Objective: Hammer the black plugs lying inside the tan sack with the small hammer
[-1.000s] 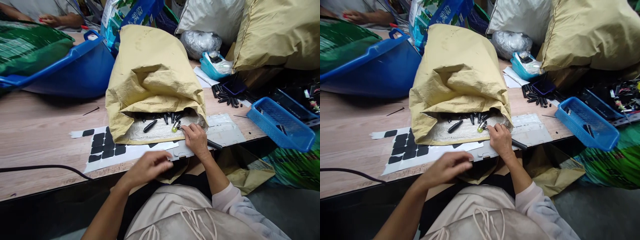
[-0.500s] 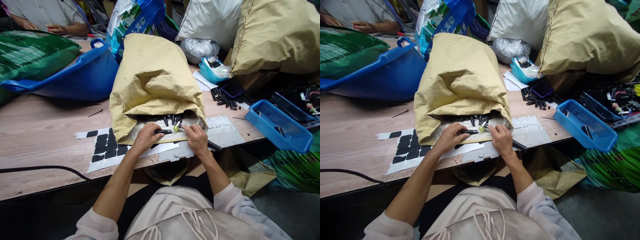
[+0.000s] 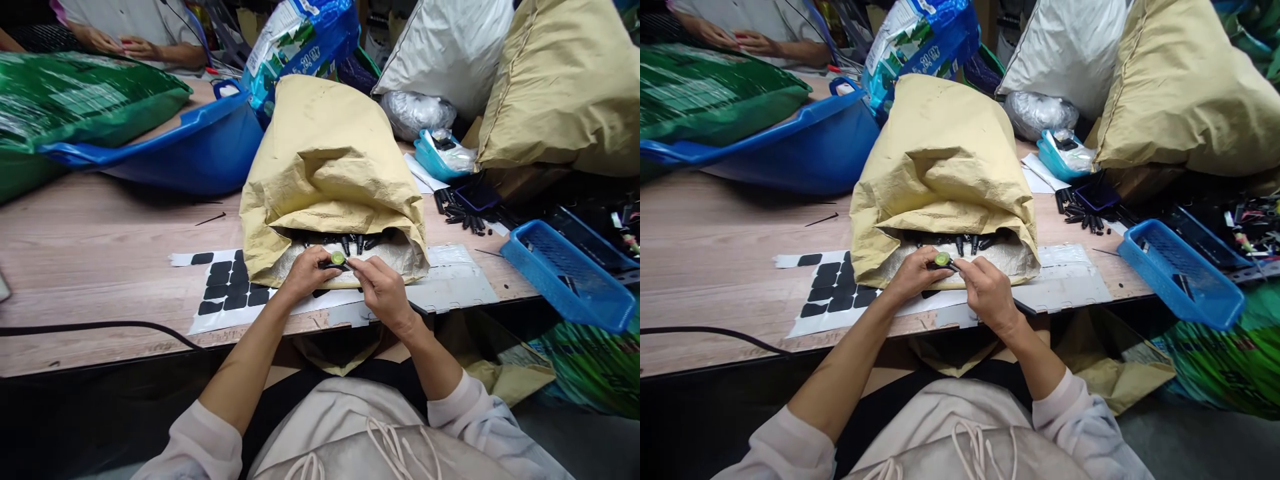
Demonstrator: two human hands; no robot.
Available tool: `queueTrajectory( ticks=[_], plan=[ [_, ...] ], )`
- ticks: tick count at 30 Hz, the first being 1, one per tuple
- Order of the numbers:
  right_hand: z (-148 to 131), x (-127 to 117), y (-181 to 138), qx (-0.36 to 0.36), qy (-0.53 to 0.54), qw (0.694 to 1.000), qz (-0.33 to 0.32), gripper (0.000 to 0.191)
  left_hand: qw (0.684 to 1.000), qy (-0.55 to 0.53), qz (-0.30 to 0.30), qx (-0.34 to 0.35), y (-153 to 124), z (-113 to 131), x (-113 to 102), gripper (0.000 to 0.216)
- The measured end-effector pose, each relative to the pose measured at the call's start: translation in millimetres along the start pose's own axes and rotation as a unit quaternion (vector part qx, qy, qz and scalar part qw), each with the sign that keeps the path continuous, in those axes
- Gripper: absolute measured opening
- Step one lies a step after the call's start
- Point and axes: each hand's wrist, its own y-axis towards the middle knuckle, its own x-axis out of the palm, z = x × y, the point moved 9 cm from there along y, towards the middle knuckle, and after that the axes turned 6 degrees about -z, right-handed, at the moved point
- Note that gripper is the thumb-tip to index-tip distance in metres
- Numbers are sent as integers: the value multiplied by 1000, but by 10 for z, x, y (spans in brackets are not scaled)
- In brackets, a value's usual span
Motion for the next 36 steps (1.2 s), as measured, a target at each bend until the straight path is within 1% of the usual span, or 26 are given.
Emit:
queueTrajectory(
  ticks=[3,6,9,14,17,19,22,25,28,31,33,35,36],
  plan=[
    [27,105,-8,27,-43,999,-19,33,1000,-15,10,-12,-2,-19,-4,16],
    [64,33,-26,36,-16,999,3,33,999,-25,21,-19,-6,-35,-6,7],
    [98,-59,-56,34,17,999,28,33,999,-28,21,-25,-3,-59,10,11],
    [201,-33,-100,42,8,999,16,31,999,-15,29,-31,-4,-86,7,10],
    [315,-107,-118,52,4,998,37,31,999,-2,25,-29,-10,-69,8,12],
    [415,-173,-135,65,-27,996,50,31,999,9,20,-23,-16,-43,7,12],
    [555,-213,-172,79,-119,988,52,29,1000,20,14,-16,-28,-12,3,13],
    [625,-171,-215,69,-197,977,46,26,1000,26,5,-9,-34,0,9,14],
    [647,-120,-244,62,-222,972,47,25,1000,30,4,3,-33,29,3,16],
    [648,-91,-248,67,-222,972,44,26,1000,4,11,7,-73,129,-28,17],
    [640,-83,-244,69,-221,972,40,27,999,-39,10,7,-169,277,-37,15],
    [629,-82,-242,69,-222,972,38,27,995,-94,-23,21,-343,513,33,13],
    [626,-81,-242,69,-223,972,36,26,990,-121,-58,35,-459,654,116,12]
  ],
)
